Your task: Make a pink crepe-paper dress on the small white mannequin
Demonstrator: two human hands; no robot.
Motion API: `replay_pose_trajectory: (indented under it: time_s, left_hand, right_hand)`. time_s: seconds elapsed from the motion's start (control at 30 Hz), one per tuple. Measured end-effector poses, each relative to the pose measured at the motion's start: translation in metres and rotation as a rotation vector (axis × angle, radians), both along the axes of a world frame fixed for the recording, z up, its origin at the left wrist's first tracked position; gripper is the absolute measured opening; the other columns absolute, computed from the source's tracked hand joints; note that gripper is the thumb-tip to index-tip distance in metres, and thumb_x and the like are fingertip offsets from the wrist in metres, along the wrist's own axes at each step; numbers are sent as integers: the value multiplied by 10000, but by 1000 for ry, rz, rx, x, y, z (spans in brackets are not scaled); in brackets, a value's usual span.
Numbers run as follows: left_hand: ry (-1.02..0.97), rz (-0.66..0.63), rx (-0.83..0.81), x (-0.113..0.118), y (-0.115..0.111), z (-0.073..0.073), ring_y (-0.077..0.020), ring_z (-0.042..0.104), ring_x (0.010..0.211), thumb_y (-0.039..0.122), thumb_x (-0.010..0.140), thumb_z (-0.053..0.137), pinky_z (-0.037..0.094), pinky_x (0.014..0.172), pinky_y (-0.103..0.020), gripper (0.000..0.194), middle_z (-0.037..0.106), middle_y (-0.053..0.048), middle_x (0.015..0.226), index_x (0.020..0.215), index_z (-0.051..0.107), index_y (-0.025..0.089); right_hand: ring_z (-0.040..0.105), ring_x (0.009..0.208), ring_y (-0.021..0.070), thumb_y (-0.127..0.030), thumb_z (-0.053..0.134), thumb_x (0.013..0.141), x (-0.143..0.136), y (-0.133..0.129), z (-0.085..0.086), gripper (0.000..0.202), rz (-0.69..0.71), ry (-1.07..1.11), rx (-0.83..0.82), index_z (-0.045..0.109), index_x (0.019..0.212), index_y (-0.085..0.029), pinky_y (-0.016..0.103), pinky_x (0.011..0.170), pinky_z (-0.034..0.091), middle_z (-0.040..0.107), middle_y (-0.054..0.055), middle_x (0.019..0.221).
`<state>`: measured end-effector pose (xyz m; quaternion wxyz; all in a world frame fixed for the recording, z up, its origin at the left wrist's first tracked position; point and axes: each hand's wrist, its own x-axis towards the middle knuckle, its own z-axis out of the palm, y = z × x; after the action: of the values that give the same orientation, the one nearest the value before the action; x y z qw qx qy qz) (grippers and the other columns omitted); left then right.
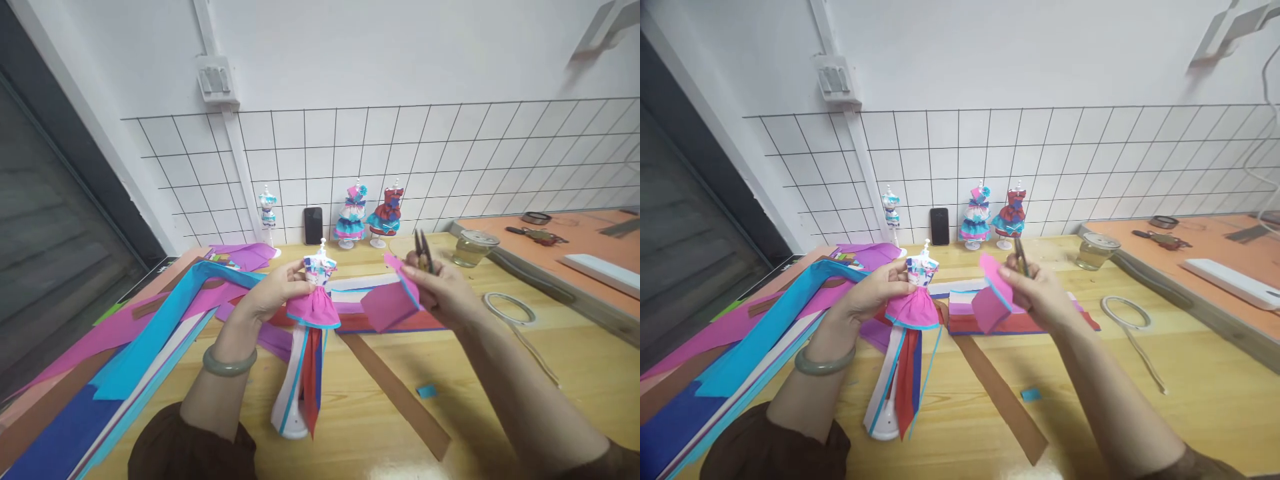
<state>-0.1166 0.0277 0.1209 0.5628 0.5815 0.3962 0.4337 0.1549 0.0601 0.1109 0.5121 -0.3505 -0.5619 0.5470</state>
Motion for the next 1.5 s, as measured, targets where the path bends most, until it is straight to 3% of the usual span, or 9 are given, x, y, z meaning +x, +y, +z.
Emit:
replay_pose_trajectory:
  time_s: [0.2,0.3,0.53,0.67,0.77,0.93,1.13,1.37,1.5]
  left_hand:
    - [78,139,90,0,3,-1,-175,615,911,181,689,636,459,751,-251,383,669,-69,1019,1070,614,148]
    - [84,168,122,0,4,-1,-174,608,932,172,698,622,455,766,-249,361,666,-63,1030,1058,620,149]
    - [5,236,149,0,3,4,-196,600,982,186,679,649,457,805,-268,423,660,-88,1082,1098,604,143]
    - [-24,249,155,-1,1,7,-194,596,976,182,678,651,448,809,-276,407,650,-90,1091,1079,599,137]
    - [-50,251,154,-3,0,8,-185,592,970,177,677,654,440,817,-276,410,643,-89,1096,1080,590,134]
    - [-105,277,163,-6,3,8,-173,591,934,174,668,658,437,800,-274,428,644,-82,1035,1085,579,118]
    - [-190,362,163,-4,4,7,-137,592,851,175,659,669,439,757,-246,432,648,-68,968,1077,579,112]
    - [-148,436,160,6,4,5,-130,605,721,207,662,685,465,677,-243,416,657,-21,807,1056,568,144]
    - [-119,419,184,9,4,3,-132,610,728,209,690,666,467,671,-233,397,651,-16,785,1068,565,151]
  right_hand:
    - [344,453,75,-404,696,722,18,38,24,279,-437,-307,350,496,725,-209,225,420,254,410,-57,561]
    - [400,502,100,-383,643,761,14,60,22,218,-521,-521,475,515,765,-207,248,483,308,480,-32,606]
    - [502,631,159,-312,554,792,-28,118,-28,137,-318,-813,474,525,796,-178,267,579,351,568,24,696]
    - [533,627,167,-272,559,781,-53,132,-54,105,-229,-863,456,514,780,-178,268,588,352,589,30,693]
    - [568,568,149,-263,515,819,-63,134,-60,98,-152,-876,431,507,853,-171,264,596,378,604,21,701]
    - [586,551,138,-318,428,885,-57,123,-61,136,-78,-915,415,467,892,-187,257,582,395,606,19,755]
    - [553,587,199,-369,623,763,-19,75,-75,217,12,-1085,435,493,694,-209,281,534,340,599,44,652]
    - [648,795,235,-402,462,898,38,-5,-110,218,168,-1223,521,558,976,-223,312,633,463,676,80,943]
    - [644,798,243,-390,436,920,61,-21,-124,255,137,-1334,646,595,990,-204,359,657,502,660,94,928]
